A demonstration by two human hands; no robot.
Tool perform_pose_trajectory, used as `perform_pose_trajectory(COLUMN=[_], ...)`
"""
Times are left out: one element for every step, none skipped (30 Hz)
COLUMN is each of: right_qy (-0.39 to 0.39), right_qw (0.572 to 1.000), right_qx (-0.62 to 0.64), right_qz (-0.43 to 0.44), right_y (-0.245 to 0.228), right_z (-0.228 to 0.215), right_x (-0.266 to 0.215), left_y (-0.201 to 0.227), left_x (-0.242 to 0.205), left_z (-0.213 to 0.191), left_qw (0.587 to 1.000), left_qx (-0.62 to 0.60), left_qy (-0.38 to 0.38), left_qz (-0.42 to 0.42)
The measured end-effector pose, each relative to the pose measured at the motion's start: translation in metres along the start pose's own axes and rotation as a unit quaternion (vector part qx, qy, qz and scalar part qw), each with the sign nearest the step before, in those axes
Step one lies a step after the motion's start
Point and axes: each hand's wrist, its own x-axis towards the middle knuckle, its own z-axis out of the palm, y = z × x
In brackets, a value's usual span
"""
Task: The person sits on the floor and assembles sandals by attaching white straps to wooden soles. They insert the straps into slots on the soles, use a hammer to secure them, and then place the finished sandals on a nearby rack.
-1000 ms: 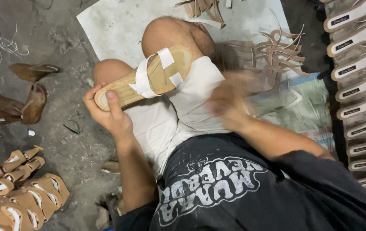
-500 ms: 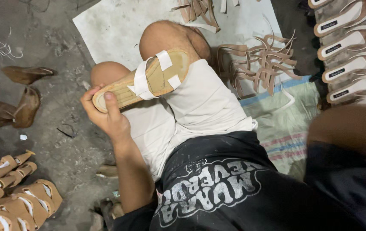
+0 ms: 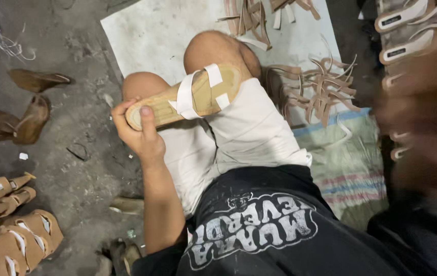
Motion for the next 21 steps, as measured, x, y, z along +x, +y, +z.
perform_pose_trajectory(right_qy=[0.001, 0.002, 0.002, 0.002, 0.001, -0.001, -0.007, -0.013, -0.021, -0.028, -0.040, -0.051, -0.060, -0.067, -0.072, -0.077, -0.090, -0.077, -0.050, -0.022, -0.017], right_qw=[1.000, 1.000, 1.000, 1.000, 1.000, 1.000, 0.999, 0.998, 0.996, 0.993, 0.989, 0.984, 0.978, 0.972, 0.970, 0.966, 0.963, 0.989, 0.998, 0.986, 0.972], right_qx=[-0.013, -0.017, -0.015, -0.009, 0.000, 0.011, 0.027, 0.046, 0.073, 0.103, 0.138, 0.168, 0.198, 0.224, 0.230, 0.243, 0.245, 0.121, -0.012, -0.144, -0.211], right_qz=[0.003, 0.006, 0.005, 0.002, -0.005, -0.012, -0.021, -0.030, -0.037, -0.042, -0.043, -0.035, -0.021, -0.004, 0.014, 0.035, 0.072, 0.029, -0.028, -0.084, -0.099], right_y=[0.021, 0.040, 0.058, 0.070, 0.076, 0.074, 0.063, 0.045, 0.025, 0.005, -0.011, -0.021, -0.022, -0.018, -0.008, 0.007, 0.024, 0.041, 0.055, 0.064, 0.066], right_z=[0.005, 0.011, 0.022, 0.028, 0.037, 0.045, 0.054, 0.064, 0.077, 0.090, 0.107, 0.119, 0.133, 0.143, 0.150, 0.153, 0.151, 0.147, 0.139, 0.131, 0.122], right_x=[-0.003, -0.006, -0.005, -0.006, -0.005, -0.001, 0.004, 0.012, 0.021, 0.029, 0.037, 0.041, 0.042, 0.041, 0.040, 0.039, 0.025, 0.013, 0.007, 0.001, -0.002], left_y=[0.000, -0.001, -0.002, -0.003, -0.003, -0.004, -0.004, -0.004, -0.004, -0.004, -0.002, -0.001, 0.001, 0.002, -0.001, -0.005, -0.003, 0.000, -0.003, -0.004, -0.002], left_x=[-0.003, -0.005, -0.005, -0.006, -0.005, -0.004, -0.005, -0.005, -0.007, -0.008, -0.009, -0.011, -0.013, -0.015, -0.009, -0.002, -0.007, -0.012, -0.011, -0.011, -0.013], left_z=[-0.001, -0.002, -0.001, -0.001, -0.001, 0.001, 0.001, 0.001, 0.001, 0.001, 0.000, 0.000, -0.001, -0.002, 0.000, 0.002, -0.002, -0.008, -0.008, -0.011, -0.014], left_qw=[1.000, 1.000, 1.000, 1.000, 1.000, 1.000, 1.000, 1.000, 0.999, 0.999, 0.999, 0.999, 0.999, 0.999, 0.999, 1.000, 1.000, 0.999, 0.999, 0.998, 0.996], left_qx=[-0.005, -0.009, -0.016, -0.016, -0.018, -0.019, -0.022, -0.025, -0.026, -0.022, -0.017, -0.011, -0.005, 0.002, 0.000, 0.003, 0.018, 0.033, -0.003, -0.038, -0.072], left_qy=[0.000, 0.000, 0.003, 0.001, 0.000, -0.002, 0.000, 0.002, 0.004, 0.003, 0.003, 0.003, 0.008, 0.013, 0.014, 0.013, 0.016, 0.019, 0.023, 0.027, 0.035], left_qz=[-0.006, -0.012, -0.014, -0.013, -0.011, -0.009, -0.014, -0.019, -0.024, -0.028, -0.029, -0.030, -0.036, -0.043, -0.040, -0.020, -0.016, -0.012, -0.024, -0.037, -0.051])
